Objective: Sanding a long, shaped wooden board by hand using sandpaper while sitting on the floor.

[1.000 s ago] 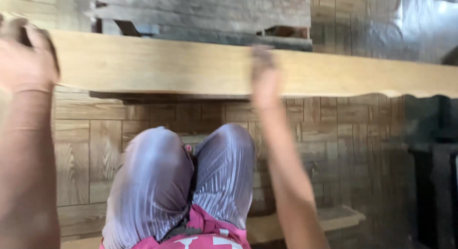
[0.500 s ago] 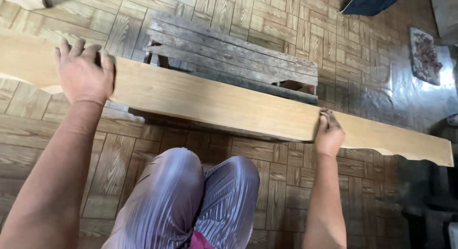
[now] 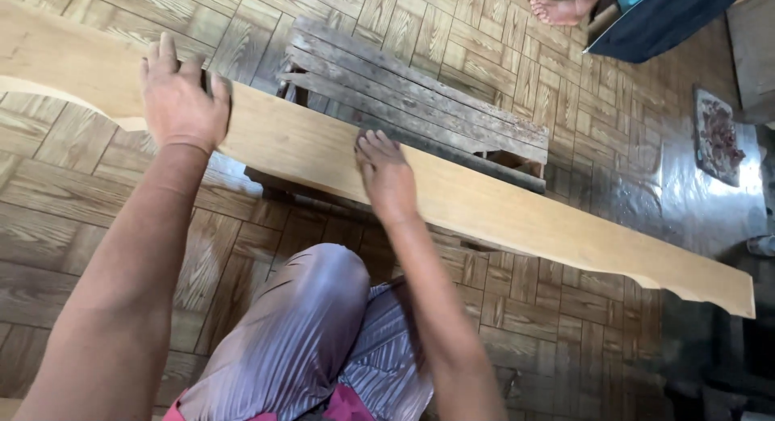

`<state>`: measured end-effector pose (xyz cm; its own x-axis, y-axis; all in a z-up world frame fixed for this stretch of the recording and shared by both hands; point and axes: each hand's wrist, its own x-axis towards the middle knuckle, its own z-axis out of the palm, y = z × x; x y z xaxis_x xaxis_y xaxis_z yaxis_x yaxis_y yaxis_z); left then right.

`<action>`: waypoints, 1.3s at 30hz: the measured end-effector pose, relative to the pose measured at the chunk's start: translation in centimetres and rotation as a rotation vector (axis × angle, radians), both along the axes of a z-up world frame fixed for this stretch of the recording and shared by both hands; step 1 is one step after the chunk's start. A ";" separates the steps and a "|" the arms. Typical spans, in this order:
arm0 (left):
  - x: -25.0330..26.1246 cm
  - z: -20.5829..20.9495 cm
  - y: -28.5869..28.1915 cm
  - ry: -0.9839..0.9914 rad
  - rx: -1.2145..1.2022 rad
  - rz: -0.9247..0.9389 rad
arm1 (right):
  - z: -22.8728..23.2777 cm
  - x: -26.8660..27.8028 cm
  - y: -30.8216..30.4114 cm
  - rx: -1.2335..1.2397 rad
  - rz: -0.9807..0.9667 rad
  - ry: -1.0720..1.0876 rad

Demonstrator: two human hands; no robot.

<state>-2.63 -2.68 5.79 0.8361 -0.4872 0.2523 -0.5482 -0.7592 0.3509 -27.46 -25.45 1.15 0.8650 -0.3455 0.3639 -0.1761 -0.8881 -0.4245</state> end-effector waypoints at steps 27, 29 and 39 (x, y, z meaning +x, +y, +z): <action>-0.2 0.7 -0.2 0.024 -0.005 -0.004 | 4.7 -2.9 5.2 0.026 0.108 0.103; -0.1 0.7 -0.2 0.034 -0.016 -0.009 | 5.7 -6.1 3.1 0.033 0.159 0.151; -0.8 1.2 0.1 0.078 -0.079 -0.010 | 4.3 -21.8 -10.8 -0.543 -0.707 0.416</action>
<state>-3.44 -2.61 6.96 0.8497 -0.4770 0.2246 -0.5246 -0.7221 0.4510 -49.24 -36.30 5.46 0.6187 -0.7085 0.3394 -0.7848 -0.5770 0.2261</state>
